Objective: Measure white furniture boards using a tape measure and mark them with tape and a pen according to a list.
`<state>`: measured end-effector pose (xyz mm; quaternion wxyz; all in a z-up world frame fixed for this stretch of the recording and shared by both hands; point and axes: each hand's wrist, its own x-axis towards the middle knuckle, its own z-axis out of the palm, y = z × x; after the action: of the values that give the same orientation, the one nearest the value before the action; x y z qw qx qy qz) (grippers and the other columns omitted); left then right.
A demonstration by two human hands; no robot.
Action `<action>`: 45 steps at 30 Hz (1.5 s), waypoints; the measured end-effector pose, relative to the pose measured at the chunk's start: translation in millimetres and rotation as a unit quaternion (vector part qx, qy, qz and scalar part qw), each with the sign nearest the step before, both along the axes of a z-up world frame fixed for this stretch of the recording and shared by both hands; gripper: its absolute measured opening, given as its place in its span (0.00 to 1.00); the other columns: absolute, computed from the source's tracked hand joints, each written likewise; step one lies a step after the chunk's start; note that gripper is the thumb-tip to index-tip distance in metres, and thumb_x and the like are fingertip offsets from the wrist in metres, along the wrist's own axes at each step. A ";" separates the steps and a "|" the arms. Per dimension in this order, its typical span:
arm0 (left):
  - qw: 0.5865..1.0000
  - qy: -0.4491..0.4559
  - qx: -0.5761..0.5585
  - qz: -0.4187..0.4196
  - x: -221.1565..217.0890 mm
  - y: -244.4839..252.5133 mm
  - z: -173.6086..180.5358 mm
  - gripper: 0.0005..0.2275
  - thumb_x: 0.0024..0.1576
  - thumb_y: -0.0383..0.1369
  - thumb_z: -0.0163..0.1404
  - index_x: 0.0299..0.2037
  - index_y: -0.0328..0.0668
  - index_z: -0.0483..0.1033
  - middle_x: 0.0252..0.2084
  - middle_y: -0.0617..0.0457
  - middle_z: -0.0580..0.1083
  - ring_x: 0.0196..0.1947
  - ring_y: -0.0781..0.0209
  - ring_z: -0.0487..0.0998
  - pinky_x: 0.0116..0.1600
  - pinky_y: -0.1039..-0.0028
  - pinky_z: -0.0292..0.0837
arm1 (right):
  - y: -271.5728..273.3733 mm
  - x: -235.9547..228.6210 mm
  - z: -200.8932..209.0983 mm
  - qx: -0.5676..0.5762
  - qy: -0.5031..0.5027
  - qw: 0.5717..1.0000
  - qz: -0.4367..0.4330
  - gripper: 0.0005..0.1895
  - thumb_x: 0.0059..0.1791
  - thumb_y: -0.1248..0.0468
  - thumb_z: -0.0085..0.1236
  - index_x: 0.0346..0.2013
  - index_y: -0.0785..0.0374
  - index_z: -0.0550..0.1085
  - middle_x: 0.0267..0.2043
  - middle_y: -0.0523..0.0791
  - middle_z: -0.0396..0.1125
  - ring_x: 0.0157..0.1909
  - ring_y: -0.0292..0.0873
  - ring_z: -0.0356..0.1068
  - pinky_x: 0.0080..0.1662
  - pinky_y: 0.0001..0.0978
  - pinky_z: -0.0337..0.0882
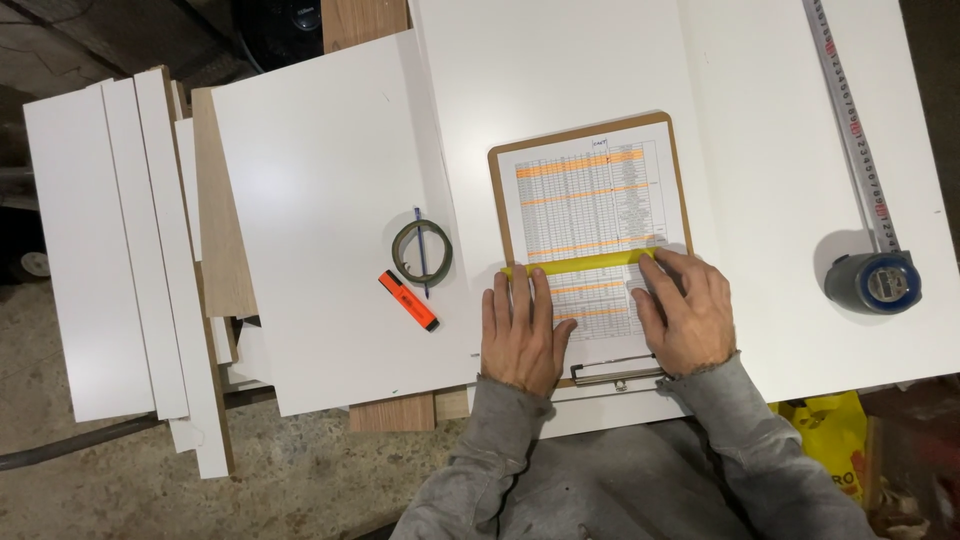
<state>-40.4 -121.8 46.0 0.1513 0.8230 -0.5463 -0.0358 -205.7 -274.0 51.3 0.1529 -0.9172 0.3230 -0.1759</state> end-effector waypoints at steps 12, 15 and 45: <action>0.999 -0.004 -0.032 0.000 0.9 0.9 -1.6 0.33 0.59 0.44 0.55 0.69 0.27 0.58 0.69 0.30 0.58 0.68 0.28 0.59 0.69 0.43 0.57 | 1.3 3.6 7.9 0.007 -0.012 1.000 -0.003 0.23 0.48 0.66 0.63 0.58 0.66 0.74 0.60 0.51 0.65 0.59 0.54 0.64 0.61 0.49 0.65; 0.999 -0.001 -0.036 -0.001 0.6 1.1 -0.8 0.33 0.59 0.43 0.55 0.68 0.26 0.59 0.68 0.29 0.59 0.68 0.28 0.60 0.68 0.43 0.58 | 1.4 3.7 8.8 0.003 -0.016 1.000 -0.002 0.22 0.48 0.66 0.63 0.58 0.66 0.75 0.59 0.51 0.65 0.59 0.54 0.64 0.61 0.49 0.65; 0.999 0.004 -0.034 0.003 -0.6 1.7 -3.6 0.31 0.60 0.40 0.52 0.69 0.26 0.59 0.70 0.30 0.57 0.69 0.29 0.58 0.70 0.44 0.56 | 0.1 0.6 1.5 0.013 -0.009 1.000 -0.004 0.23 0.49 0.65 0.61 0.59 0.64 0.74 0.61 0.51 0.64 0.61 0.54 0.62 0.62 0.49 0.63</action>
<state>-41.0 -120.1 42.4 0.1819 0.8188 -0.5441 -0.0203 -205.1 -273.9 52.8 0.1666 -0.9123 0.3277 -0.1803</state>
